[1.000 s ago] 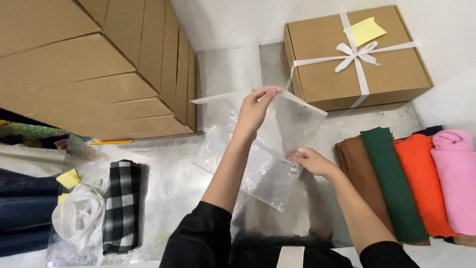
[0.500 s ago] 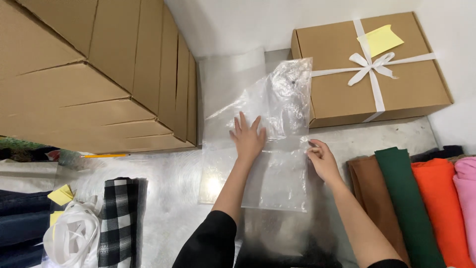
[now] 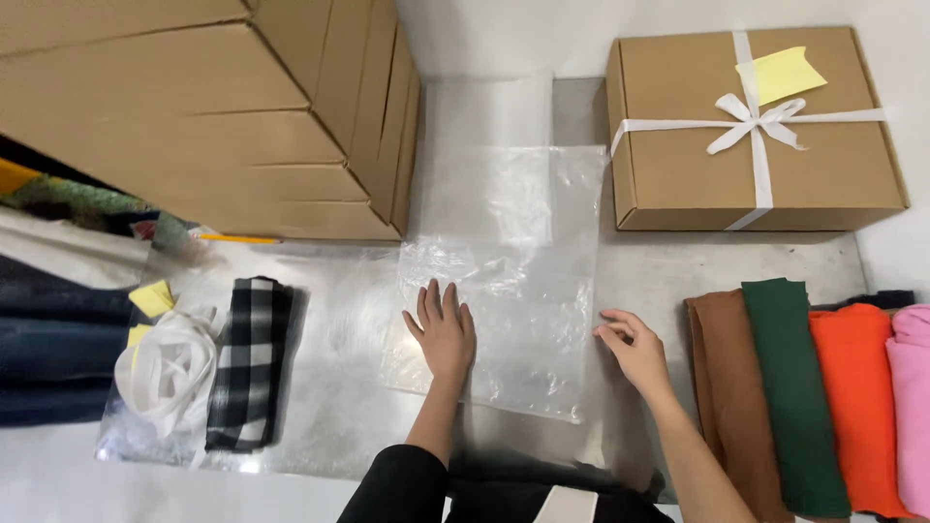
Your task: The person places a pink folded cloth into a clear plastic bag, seals it, and sets it aside. They then repeat the process with a brown folded cloth, placing it into another plastic bag and sealing it.
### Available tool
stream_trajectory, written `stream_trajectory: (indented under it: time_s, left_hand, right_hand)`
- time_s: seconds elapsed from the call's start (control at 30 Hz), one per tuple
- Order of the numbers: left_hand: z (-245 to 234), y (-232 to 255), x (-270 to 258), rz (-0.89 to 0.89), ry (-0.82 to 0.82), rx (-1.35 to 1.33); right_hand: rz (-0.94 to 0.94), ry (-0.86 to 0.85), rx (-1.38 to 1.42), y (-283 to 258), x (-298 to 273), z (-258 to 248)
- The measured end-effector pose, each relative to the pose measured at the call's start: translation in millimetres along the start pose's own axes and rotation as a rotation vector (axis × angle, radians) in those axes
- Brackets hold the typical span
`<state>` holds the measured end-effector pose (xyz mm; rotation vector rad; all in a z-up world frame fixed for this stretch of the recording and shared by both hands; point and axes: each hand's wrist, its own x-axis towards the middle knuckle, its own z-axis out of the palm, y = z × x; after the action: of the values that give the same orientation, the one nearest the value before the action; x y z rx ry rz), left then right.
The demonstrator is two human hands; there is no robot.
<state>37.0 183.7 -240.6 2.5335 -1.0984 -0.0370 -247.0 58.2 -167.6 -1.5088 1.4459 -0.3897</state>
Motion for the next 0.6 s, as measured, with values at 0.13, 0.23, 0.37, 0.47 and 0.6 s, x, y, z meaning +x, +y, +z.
stream_trajectory:
  time_s: [0.13, 0.23, 0.37, 0.47, 0.6]
  left_hand:
    - [-7, -8, -28, -0.037, 0.064, 0.054]
    - [-13, -3, -44, -0.074, 0.019, 0.082]
    - [-23, 0, -73, -0.097, -0.007, -0.011]
    - [-26, -7, -105, -0.121, 0.103, -0.105]
    - [-31, -14, -137, -0.052, 0.091, -0.151]
  right_hand:
    - [-0.038, -0.041, -0.099, 18, -14, 4]
    - [-0.110, -0.072, -0.171, 30, -20, 2]
    - [-0.214, -0.049, -0.326, 38, -19, 8]
    - [-0.222, -0.034, -0.413, 46, -15, 20]
    - [-0.260, -0.001, -0.491, 39, -15, 26]
